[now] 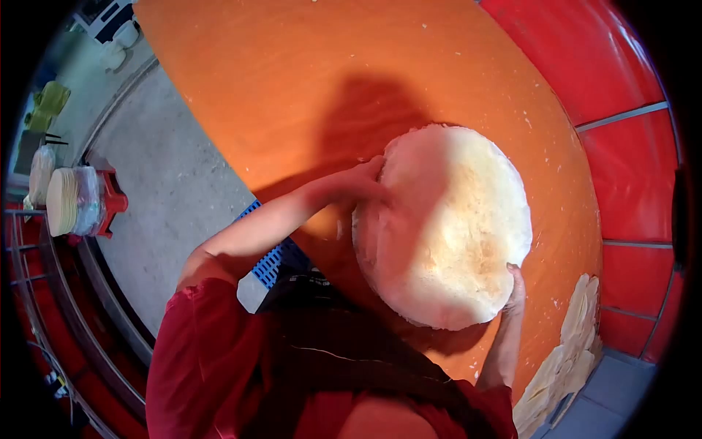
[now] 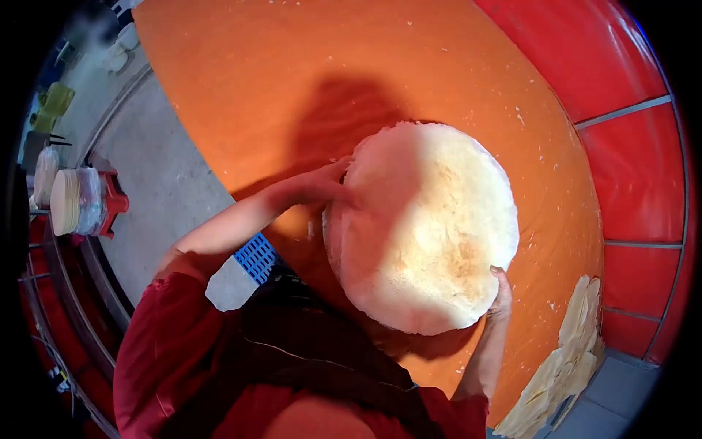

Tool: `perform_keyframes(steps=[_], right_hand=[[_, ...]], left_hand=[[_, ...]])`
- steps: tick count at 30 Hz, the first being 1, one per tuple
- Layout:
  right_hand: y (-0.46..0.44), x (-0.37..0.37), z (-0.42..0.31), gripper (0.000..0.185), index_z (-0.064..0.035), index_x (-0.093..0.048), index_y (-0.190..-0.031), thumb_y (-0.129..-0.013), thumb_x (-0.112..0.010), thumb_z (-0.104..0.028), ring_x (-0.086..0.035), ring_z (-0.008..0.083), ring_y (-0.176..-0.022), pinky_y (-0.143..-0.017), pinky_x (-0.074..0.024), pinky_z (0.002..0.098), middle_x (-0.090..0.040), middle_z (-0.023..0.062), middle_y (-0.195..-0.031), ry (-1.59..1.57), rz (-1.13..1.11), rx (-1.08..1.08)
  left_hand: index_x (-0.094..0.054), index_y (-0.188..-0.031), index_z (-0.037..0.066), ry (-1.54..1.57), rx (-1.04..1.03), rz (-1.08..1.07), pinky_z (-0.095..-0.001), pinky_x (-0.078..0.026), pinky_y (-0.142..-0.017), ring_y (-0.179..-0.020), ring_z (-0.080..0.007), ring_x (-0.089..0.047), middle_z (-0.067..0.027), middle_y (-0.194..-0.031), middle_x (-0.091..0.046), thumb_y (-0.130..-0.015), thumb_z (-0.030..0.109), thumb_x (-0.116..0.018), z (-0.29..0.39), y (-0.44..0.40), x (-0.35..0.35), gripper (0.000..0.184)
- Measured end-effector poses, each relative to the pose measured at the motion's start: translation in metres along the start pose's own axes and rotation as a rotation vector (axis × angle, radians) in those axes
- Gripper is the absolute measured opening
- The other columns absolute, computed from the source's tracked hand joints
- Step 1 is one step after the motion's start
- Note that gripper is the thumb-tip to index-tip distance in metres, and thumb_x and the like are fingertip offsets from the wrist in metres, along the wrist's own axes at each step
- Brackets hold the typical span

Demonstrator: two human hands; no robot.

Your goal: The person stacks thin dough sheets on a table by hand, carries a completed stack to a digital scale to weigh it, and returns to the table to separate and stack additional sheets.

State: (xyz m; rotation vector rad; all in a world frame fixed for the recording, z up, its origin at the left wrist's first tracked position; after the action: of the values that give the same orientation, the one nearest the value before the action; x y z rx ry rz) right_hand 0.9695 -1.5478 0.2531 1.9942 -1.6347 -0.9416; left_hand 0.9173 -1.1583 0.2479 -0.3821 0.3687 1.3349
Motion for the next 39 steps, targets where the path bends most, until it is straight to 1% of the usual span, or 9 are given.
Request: perform_keyframes(steps=[2, 5, 11, 14, 22, 25, 32, 35, 39], right_hand=[[0.001, -0.006, 0.006, 0.062, 0.0018, -0.041, -0.119, -0.065, -0.058, -0.023, -0.055, 0.0314, -0.093, -0.081, -0.047, 0.0413, -0.054, 0.0181, -0.107, -0.072, 0.037, -0.017], [-0.012, 0.01, 0.006, 0.063, 0.0018, -0.041, -0.119, -0.063, -0.059, -0.021, -0.056, 0.0316, -0.09, -0.078, -0.0479, 0.0416, -0.055, 0.0174, -0.105, -0.033, 0.013, 0.0], [-0.03, 0.007, -0.023, 0.063, 0.0019, -0.042, -0.117, -0.061, -0.059, -0.021, -0.056, 0.0321, -0.088, -0.077, -0.0482, 0.0418, -0.055, 0.0171, -0.102, -0.022, 0.003, 0.036], [-0.034, 0.021, -0.029, 0.066, 0.001, -0.038, -0.123, -0.07, -0.06, -0.032, -0.053, 0.0327, -0.097, -0.084, -0.0449, 0.0421, -0.052, 0.0178, -0.112, -0.037, 0.03, 0.042], [-0.009, -0.004, -0.028, 0.067, -0.0017, -0.034, -0.127, -0.082, -0.046, -0.049, -0.049, 0.032, -0.106, -0.09, -0.041, 0.0447, -0.047, 0.0159, -0.121, -0.126, 0.128, 0.11], [-0.012, -0.03, -0.021, 0.065, -0.0032, -0.035, -0.127, -0.082, -0.045, -0.049, -0.049, 0.0323, -0.106, -0.088, -0.0422, 0.0448, -0.047, 0.0155, -0.122, -0.111, 0.22, 0.059], [-0.008, -0.051, -0.014, 0.065, -0.0042, -0.037, -0.126, -0.079, -0.049, -0.046, -0.049, 0.0328, -0.105, -0.085, -0.0441, 0.0457, -0.047, 0.0151, -0.122, -0.193, 0.337, 0.007], [-0.009, -0.055, -0.008, 0.066, -0.0041, -0.036, -0.127, -0.078, -0.05, -0.047, -0.05, 0.0325, -0.105, -0.085, -0.0442, 0.0452, -0.047, 0.0152, -0.121, -0.193, 0.303, 0.016], [-0.011, -0.05, -0.005, 0.067, -0.0036, -0.036, -0.127, -0.077, -0.051, -0.046, -0.051, 0.0321, -0.103, -0.085, -0.0445, 0.0444, -0.048, 0.015, -0.12, -0.205, 0.253, 0.036]], left_hand=[[-0.029, -0.131, 0.005, -0.205, 0.07, -0.005, -0.0355, -0.028, -0.101, -0.119, -0.0215, -0.037, -0.0091, -0.128, -0.041, -0.071, 0.009, -0.066, -0.01, -0.002, 0.01, 0.071], [-0.025, -0.133, 0.007, 0.317, 0.399, -0.118, -0.0366, -0.024, -0.103, -0.123, -0.0218, -0.031, -0.0095, -0.133, -0.033, -0.07, 0.01, -0.068, -0.003, 0.003, -0.005, 0.076], [-0.026, -0.133, 0.007, 0.816, 0.364, -0.011, -0.0369, -0.027, -0.101, -0.12, -0.0232, -0.035, -0.0084, -0.131, -0.037, -0.074, 0.015, -0.065, -0.015, 0.024, -0.032, 0.071], [-0.025, -0.133, 0.007, 0.258, 0.38, -0.111, -0.0361, -0.028, -0.1, -0.119, -0.0223, -0.037, -0.0071, -0.13, -0.038, -0.078, 0.021, -0.062, -0.016, 0.014, -0.011, 0.068], [-0.032, -0.127, 0.005, 0.683, 0.436, -0.098, -0.0306, -0.034, -0.094, -0.111, -0.0168, -0.043, -0.0054, -0.12, -0.046, -0.085, 0.013, -0.05, -0.032, 0.008, 0.011, 0.046], [-0.035, -0.124, 0.004, 0.445, 0.282, -0.08, -0.03, -0.035, -0.093, -0.109, -0.0174, -0.045, -0.006, -0.119, -0.046, -0.082, 0.008, -0.051, -0.032, 0.001, 0.016, 0.045], [-0.043, -0.104, 0.002, -0.566, 0.303, 0.442, -0.0349, -0.045, -0.072, -0.087, -0.0297, -0.056, -0.0171, -0.093, -0.054, -0.071, 0.017, -0.065, -0.002, 0.011, 0.039, 0.042], [-0.048, -0.097, 0.004, -0.685, 0.059, 0.465, -0.0382, -0.045, -0.067, -0.076, -0.0339, -0.055, -0.0149, -0.083, -0.055, -0.071, 0.015, -0.065, 0.024, 0.008, 0.031, 0.033], [-0.05, -0.096, 0.005, -0.801, 0.134, 0.226, -0.0351, -0.044, -0.07, -0.086, -0.0315, -0.054, -0.0147, -0.095, -0.055, -0.072, 0.008, -0.059, -0.002, 0.008, 0.002, 0.026]])
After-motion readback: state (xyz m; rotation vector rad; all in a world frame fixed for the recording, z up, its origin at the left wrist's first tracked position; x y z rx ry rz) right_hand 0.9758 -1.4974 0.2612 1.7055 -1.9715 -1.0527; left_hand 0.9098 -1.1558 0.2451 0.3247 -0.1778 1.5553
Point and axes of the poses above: each hand's wrist, its own y-axis away from the middle knuckle, its own x-axis out of the back of the hand, z = x × y, the point moved 7 cm from there along -y, towards the middle knuckle
